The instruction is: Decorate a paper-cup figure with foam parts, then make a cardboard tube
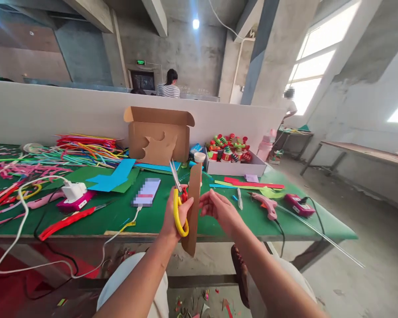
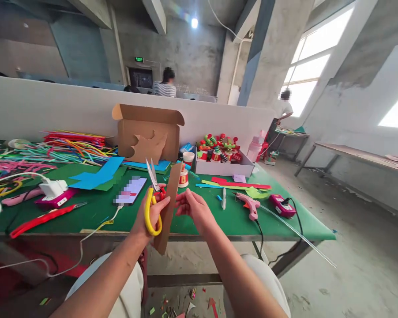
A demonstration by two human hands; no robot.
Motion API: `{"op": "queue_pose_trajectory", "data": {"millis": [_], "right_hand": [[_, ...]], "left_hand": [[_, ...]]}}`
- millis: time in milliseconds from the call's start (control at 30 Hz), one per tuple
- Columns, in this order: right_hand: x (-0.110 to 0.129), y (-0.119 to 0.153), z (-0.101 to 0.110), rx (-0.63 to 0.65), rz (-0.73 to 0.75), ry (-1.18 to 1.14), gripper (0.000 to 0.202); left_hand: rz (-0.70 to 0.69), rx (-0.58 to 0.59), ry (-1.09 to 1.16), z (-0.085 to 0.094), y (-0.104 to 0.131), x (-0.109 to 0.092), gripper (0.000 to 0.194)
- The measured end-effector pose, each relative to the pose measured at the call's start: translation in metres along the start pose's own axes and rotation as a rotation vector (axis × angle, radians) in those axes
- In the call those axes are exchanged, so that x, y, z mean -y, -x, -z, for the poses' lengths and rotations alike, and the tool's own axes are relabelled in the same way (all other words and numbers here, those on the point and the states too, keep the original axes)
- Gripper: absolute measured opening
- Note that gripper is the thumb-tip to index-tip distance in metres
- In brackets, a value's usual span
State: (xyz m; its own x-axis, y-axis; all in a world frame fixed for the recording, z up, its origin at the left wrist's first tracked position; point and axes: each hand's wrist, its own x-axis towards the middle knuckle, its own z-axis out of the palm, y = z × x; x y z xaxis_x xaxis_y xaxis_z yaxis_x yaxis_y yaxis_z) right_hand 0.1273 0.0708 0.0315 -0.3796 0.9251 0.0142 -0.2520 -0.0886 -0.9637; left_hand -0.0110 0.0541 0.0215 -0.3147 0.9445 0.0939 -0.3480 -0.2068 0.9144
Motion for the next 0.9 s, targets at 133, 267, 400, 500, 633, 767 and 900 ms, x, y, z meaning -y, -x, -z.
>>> {"op": "queue_pose_trajectory", "data": {"millis": [133,267,400,500,633,767,900], "right_hand": [[-0.013,0.006,0.013,-0.074,0.126,0.187,0.045],[-0.024,0.000,0.026,-0.085,0.219,0.304,0.041],[-0.024,-0.001,0.025,-0.104,0.262,0.531,0.029],[-0.020,0.014,0.009,-0.182,0.443,0.915,0.023],[-0.011,0.047,-0.014,0.436,0.461,0.948,0.020],[-0.002,0.053,-0.002,0.481,0.393,0.782,0.026],[0.000,0.024,0.035,-0.088,0.340,0.562,0.029]], "left_hand": [[-0.073,0.028,-0.073,-0.016,0.012,0.005,0.035],[-0.137,0.102,-0.131,-0.021,0.018,0.007,0.033],[-0.156,0.139,-0.201,-0.015,0.013,0.013,0.036],[-0.167,0.097,-0.186,-0.008,0.006,0.019,0.040],[-0.138,-0.009,-0.103,0.000,0.001,0.017,0.040],[-0.146,-0.034,-0.108,0.007,0.002,0.007,0.036],[-0.152,0.016,-0.166,0.005,0.009,0.005,0.035]]}}
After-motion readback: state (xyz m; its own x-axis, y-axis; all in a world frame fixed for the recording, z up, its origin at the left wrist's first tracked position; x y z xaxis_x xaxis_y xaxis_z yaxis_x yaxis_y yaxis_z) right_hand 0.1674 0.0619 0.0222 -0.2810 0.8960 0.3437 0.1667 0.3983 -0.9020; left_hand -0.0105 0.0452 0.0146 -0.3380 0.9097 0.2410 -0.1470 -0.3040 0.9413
